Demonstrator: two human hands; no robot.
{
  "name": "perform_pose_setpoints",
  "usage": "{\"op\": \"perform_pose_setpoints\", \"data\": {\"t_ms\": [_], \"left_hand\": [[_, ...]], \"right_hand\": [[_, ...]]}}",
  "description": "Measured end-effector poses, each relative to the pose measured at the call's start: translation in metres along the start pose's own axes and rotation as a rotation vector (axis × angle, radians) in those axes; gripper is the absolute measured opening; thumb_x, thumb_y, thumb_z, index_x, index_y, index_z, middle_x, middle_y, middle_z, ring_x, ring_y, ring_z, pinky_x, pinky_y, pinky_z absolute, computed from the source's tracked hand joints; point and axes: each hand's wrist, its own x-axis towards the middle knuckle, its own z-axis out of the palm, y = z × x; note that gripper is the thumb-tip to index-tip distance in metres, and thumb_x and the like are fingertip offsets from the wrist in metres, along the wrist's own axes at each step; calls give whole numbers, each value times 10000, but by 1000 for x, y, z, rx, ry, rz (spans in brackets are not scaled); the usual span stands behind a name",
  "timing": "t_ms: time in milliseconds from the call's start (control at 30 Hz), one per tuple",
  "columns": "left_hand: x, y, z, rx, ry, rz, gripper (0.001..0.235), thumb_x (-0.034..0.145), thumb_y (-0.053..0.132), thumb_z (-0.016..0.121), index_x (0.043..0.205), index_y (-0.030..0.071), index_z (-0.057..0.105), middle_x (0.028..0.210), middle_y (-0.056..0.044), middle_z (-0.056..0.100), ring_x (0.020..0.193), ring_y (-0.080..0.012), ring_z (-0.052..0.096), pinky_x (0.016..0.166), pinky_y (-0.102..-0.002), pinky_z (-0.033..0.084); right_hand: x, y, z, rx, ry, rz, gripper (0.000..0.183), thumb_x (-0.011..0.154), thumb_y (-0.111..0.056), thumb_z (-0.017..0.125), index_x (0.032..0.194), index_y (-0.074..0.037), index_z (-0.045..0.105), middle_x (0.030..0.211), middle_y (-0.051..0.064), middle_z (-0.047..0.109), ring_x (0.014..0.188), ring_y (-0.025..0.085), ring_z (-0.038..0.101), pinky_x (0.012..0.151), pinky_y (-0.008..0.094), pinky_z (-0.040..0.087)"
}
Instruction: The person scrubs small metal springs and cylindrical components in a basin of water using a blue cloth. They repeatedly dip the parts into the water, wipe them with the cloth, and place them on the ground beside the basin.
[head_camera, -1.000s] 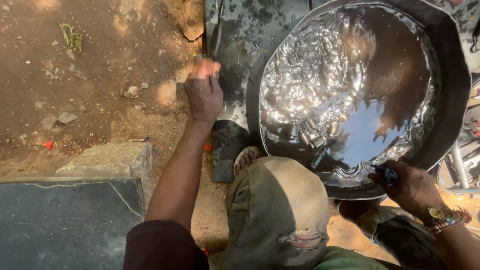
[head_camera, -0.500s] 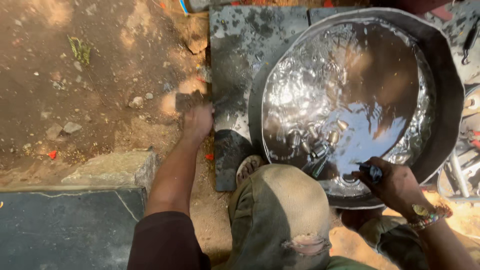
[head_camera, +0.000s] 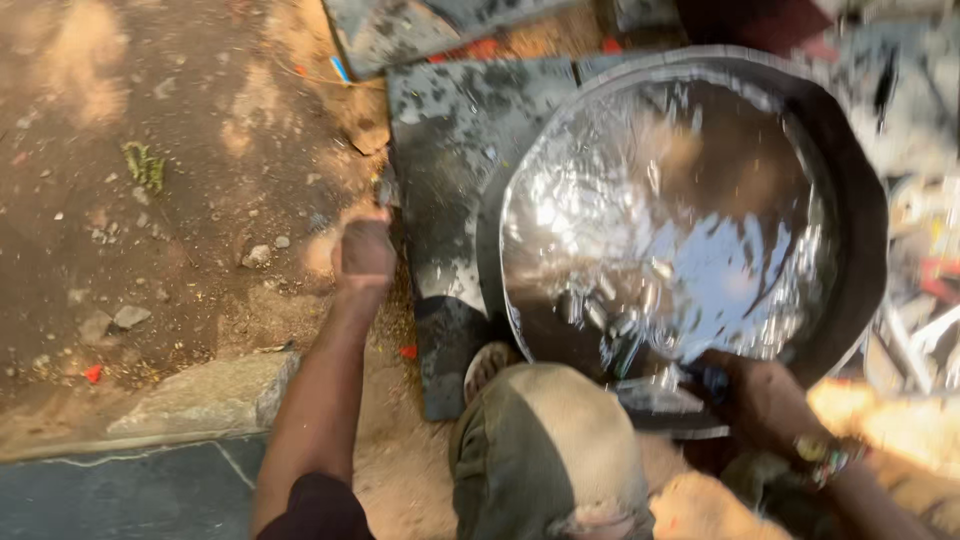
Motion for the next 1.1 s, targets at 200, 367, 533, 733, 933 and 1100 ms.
{"op": "perform_pose_setpoints", "data": {"t_ms": [200,367,533,733,933,1100], "left_hand": [[-22,-4,8,476,-435,-460,342,1099,259,414,1045,43,675,964,-180,701,845,-276,720,697,-402,609],[-10,48,-20,366,-1,-108,268,1052,238,513,1029,76,725,856,-142,705,761,-249,671,657,-370,528],[-10,81,-5,191,132,-133,243,1113,131,451,1099,119,693,890,-134,706,727,-215,690,564,-311,552],[-5,74,21,468,-349,-216,172,1060,70,510,1176,53,636,913,-134,690,644,-199,663,521,-336,546],[-36,68,22,634,-411,-321,260,973,238,666,1164,72,609,940,-108,666,729,-191,639,635,-338,582],[-50,65,24,494,-63,-199,198,1063,224,563,1029,60,668,897,-122,633,677,-192,594,596,-372,561]], "right_hand": [[-10,1,8,40,-73,55,320,879,-414,736,1049,-144,755,827,105,791,666,271,751,640,393,637],[-9,12,5,58,43,-39,347,829,-388,772,1012,-94,757,850,146,793,728,302,774,678,421,620],[-7,3,12,29,-145,85,347,878,-414,716,1088,-139,743,970,122,791,809,298,789,756,412,631],[-1,5,15,38,-95,47,385,854,-396,702,1144,-144,723,945,143,783,825,318,762,758,431,607],[0,31,30,44,-76,-38,341,873,-418,701,1069,-141,735,907,124,795,741,257,773,701,385,628],[8,68,60,8,-44,-120,320,927,-383,623,1165,-182,694,801,69,785,531,155,713,489,289,604]]}}
